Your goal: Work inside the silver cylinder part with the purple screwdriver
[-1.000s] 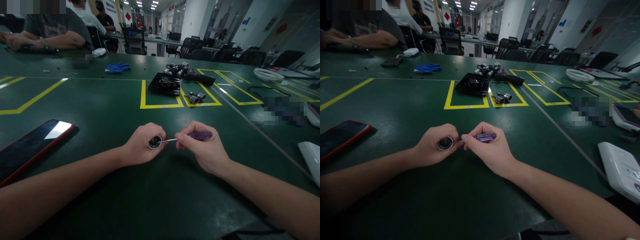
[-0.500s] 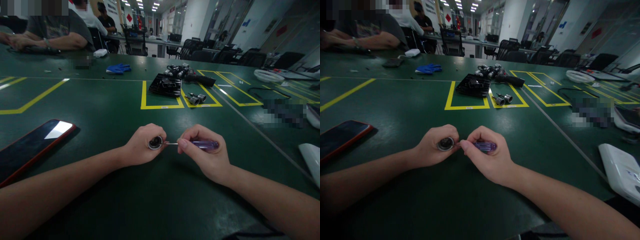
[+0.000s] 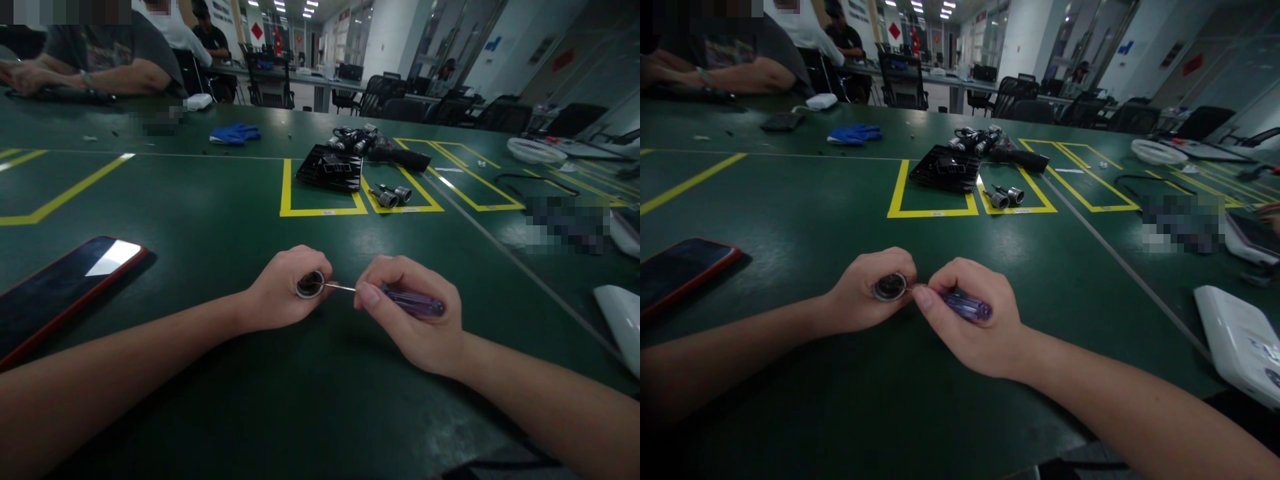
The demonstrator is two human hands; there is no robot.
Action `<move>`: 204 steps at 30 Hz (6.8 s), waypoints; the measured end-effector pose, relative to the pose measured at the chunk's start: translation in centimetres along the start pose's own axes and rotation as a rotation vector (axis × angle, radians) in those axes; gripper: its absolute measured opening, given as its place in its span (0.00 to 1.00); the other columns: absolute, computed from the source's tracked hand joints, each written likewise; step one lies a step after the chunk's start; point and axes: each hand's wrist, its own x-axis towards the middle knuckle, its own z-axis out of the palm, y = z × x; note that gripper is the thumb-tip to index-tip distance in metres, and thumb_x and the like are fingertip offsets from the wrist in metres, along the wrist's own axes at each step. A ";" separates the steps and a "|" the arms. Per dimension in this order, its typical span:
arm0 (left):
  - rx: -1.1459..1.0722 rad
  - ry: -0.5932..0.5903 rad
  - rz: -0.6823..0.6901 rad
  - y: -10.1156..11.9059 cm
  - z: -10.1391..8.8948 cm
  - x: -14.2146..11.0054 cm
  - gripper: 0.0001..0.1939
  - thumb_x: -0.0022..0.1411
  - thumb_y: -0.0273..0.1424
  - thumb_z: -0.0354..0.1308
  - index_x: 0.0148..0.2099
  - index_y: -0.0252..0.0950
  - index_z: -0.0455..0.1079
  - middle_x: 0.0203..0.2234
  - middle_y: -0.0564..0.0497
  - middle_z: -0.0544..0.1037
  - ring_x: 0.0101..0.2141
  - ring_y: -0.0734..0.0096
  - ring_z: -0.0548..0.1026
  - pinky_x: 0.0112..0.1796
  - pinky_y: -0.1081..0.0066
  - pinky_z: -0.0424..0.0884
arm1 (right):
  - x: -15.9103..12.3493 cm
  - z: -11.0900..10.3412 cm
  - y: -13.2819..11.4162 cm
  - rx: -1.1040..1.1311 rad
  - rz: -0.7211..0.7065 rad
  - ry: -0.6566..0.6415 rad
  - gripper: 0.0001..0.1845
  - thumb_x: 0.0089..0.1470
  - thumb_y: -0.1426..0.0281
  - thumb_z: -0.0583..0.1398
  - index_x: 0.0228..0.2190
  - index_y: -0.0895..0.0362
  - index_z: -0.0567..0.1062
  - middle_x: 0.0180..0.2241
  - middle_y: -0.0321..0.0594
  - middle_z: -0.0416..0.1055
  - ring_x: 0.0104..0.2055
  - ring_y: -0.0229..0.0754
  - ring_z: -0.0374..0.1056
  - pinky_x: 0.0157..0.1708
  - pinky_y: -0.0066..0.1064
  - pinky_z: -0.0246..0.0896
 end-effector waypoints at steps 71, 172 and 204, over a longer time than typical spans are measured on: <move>0.032 0.021 0.040 -0.7 0.4 -0.2 0.07 0.55 0.28 0.55 0.26 0.34 0.63 0.21 0.54 0.70 0.24 0.76 0.68 0.27 0.76 0.63 | 0.6 -0.4 -1.0 -0.152 -0.245 -0.076 0.03 0.52 0.77 0.56 0.28 0.58 0.68 0.23 0.38 0.67 0.25 0.36 0.65 0.28 0.33 0.62; 0.049 -0.011 -0.012 -0.2 0.4 0.0 0.06 0.56 0.28 0.54 0.27 0.35 0.62 0.21 0.54 0.70 0.24 0.74 0.69 0.28 0.75 0.64 | 0.8 -0.2 -0.2 -0.012 0.206 0.033 0.09 0.52 0.71 0.59 0.22 0.59 0.71 0.19 0.32 0.68 0.22 0.31 0.64 0.22 0.22 0.60; 0.027 0.015 0.072 -0.6 0.4 -0.1 0.06 0.55 0.26 0.55 0.27 0.34 0.63 0.21 0.54 0.70 0.24 0.75 0.69 0.28 0.76 0.64 | 0.3 -0.1 -0.1 -0.024 0.104 -0.002 0.08 0.52 0.73 0.59 0.23 0.60 0.70 0.20 0.33 0.66 0.23 0.29 0.62 0.23 0.23 0.57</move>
